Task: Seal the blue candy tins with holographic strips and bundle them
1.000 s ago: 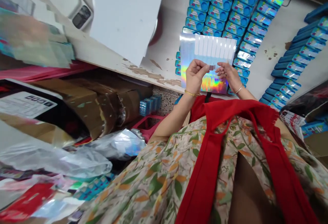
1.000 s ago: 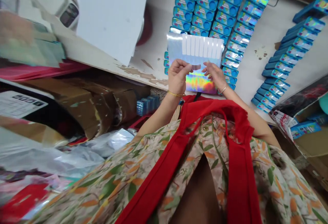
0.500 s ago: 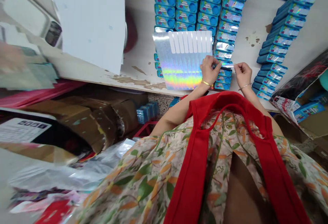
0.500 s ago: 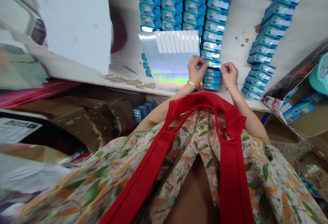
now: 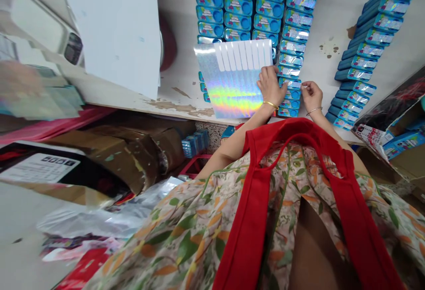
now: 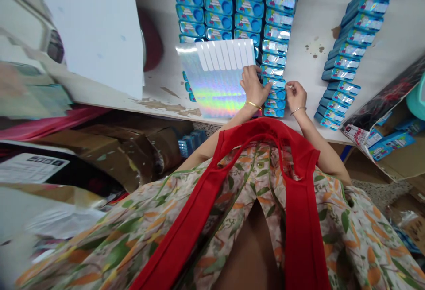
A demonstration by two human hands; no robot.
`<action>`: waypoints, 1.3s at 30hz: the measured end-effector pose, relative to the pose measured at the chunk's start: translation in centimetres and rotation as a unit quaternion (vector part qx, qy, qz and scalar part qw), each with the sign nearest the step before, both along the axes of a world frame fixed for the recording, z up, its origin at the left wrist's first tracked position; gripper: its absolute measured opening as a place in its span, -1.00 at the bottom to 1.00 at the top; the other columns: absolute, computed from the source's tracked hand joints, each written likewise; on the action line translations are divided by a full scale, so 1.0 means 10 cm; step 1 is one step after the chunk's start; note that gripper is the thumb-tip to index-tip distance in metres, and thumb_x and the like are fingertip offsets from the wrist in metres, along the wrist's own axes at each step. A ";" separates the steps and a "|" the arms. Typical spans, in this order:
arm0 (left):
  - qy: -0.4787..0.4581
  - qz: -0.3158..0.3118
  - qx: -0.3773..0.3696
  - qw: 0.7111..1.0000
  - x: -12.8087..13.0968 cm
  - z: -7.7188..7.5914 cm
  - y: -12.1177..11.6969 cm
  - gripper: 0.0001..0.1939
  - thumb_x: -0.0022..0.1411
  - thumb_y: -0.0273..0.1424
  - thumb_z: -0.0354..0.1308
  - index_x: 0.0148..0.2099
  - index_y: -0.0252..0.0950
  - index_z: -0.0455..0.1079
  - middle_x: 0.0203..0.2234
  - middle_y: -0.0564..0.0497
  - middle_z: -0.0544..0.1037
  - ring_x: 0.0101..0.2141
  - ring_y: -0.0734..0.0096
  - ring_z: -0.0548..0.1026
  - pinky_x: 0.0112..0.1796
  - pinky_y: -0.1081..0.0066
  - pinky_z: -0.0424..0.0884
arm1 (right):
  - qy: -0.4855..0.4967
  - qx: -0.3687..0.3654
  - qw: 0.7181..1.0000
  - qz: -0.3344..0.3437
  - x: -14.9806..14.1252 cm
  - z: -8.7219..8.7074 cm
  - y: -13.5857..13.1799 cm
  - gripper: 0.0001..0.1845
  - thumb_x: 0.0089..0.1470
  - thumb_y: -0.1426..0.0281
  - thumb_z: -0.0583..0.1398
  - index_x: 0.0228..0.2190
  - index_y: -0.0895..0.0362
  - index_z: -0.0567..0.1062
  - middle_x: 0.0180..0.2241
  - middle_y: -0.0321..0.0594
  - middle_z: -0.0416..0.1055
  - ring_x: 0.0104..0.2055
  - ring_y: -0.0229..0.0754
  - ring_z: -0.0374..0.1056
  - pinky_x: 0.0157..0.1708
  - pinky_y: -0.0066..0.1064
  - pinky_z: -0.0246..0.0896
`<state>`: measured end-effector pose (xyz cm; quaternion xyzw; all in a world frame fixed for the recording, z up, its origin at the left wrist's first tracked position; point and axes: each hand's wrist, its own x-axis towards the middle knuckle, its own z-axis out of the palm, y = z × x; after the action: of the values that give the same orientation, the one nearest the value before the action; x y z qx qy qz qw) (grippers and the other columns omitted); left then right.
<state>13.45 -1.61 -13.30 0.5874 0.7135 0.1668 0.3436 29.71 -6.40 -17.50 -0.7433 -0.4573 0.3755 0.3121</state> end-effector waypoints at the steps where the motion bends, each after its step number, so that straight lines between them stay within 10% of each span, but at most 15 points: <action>1: -0.017 0.014 0.005 1.000 0.02 -0.02 0.00 -0.66 0.22 -0.22 0.33 -0.03 -0.14 0.33 0.03 -0.17 0.42 0.18 -0.11 0.32 0.10 0.02 0.32 | -0.014 -0.003 1.000 0.022 0.01 0.02 0.00 -0.68 0.24 0.12 0.12 -0.25 0.08 0.53 -0.37 -0.25 0.43 -0.32 -0.16 0.33 -0.21 -0.29 0.28; 7: -0.147 0.025 0.042 0.988 -0.12 -0.10 0.12 -0.70 0.15 -0.24 0.40 -0.21 -0.16 0.35 -0.14 -0.13 0.46 0.09 -0.09 0.37 0.08 0.03 0.30 | -0.218 -0.091 0.948 0.211 0.21 0.34 0.12 -0.70 0.16 0.39 0.10 -0.22 0.13 0.63 -0.32 -0.09 0.53 -0.15 0.01 0.40 0.04 -0.03 0.18; 12: -0.141 0.029 0.115 0.983 -1.25 -0.01 0.66 -0.84 0.24 -0.25 0.33 -0.18 -0.11 0.43 -0.02 -0.11 0.50 0.17 -0.05 0.29 0.17 0.03 0.22 | -0.304 -0.012 0.938 0.165 -0.04 0.66 0.39 -0.57 0.30 0.33 -0.01 0.03 0.17 0.53 -0.11 0.09 0.52 0.01 0.16 0.37 0.08 0.10 0.12; 17: -0.006 -0.019 0.048 0.999 -2.20 -0.13 1.17 -0.80 0.30 -0.34 0.31 -0.05 -0.15 0.42 0.12 -0.06 0.44 0.24 -0.06 0.14 0.30 -0.17 -0.10 | -0.233 0.029 0.934 0.270 -1.00 0.79 0.92 -0.53 0.39 0.16 -0.06 0.07 0.10 0.46 0.01 0.06 0.44 0.14 0.19 0.29 0.14 0.11 0.12; 24: -0.050 -0.097 0.073 0.991 -2.30 -0.11 1.08 -0.78 0.33 -0.23 0.27 -0.26 -0.19 0.33 -0.02 -0.06 0.52 0.15 0.00 0.32 0.26 -0.07 -0.03 | -0.150 0.077 0.926 0.339 -2.12 0.47 1.57 -0.37 0.41 0.01 -0.18 0.06 0.12 0.45 0.07 0.05 0.37 0.24 0.20 0.19 0.23 0.16 0.03; 34: -0.242 0.016 0.045 0.969 -2.48 -0.06 1.17 -0.84 0.18 -0.28 0.34 -0.29 -0.18 0.41 -0.22 -0.07 0.53 0.16 -0.06 0.40 0.22 -0.02 0.14 | -0.117 0.051 0.920 0.369 -2.35 0.29 1.78 -0.37 0.41 -0.03 -0.22 -0.20 0.10 0.46 -0.10 -0.02 0.44 0.18 0.17 0.23 0.26 0.21 -0.01; 39: -0.203 -0.002 0.049 0.978 -2.41 0.06 0.84 -0.89 0.22 -0.28 0.27 -0.29 -0.14 0.41 -0.11 -0.09 0.58 0.15 -0.02 0.41 0.24 0.01 0.13 | -0.149 0.006 0.918 0.366 -2.43 0.38 1.86 -0.54 0.45 0.14 -0.09 -0.21 0.15 0.46 -0.05 0.04 0.44 0.19 0.15 0.24 0.28 0.13 -0.01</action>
<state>-10.65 6.75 -12.66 0.5591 0.6183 0.3169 0.4525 5.39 12.17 -13.74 -0.5694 -0.7409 0.3458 0.0851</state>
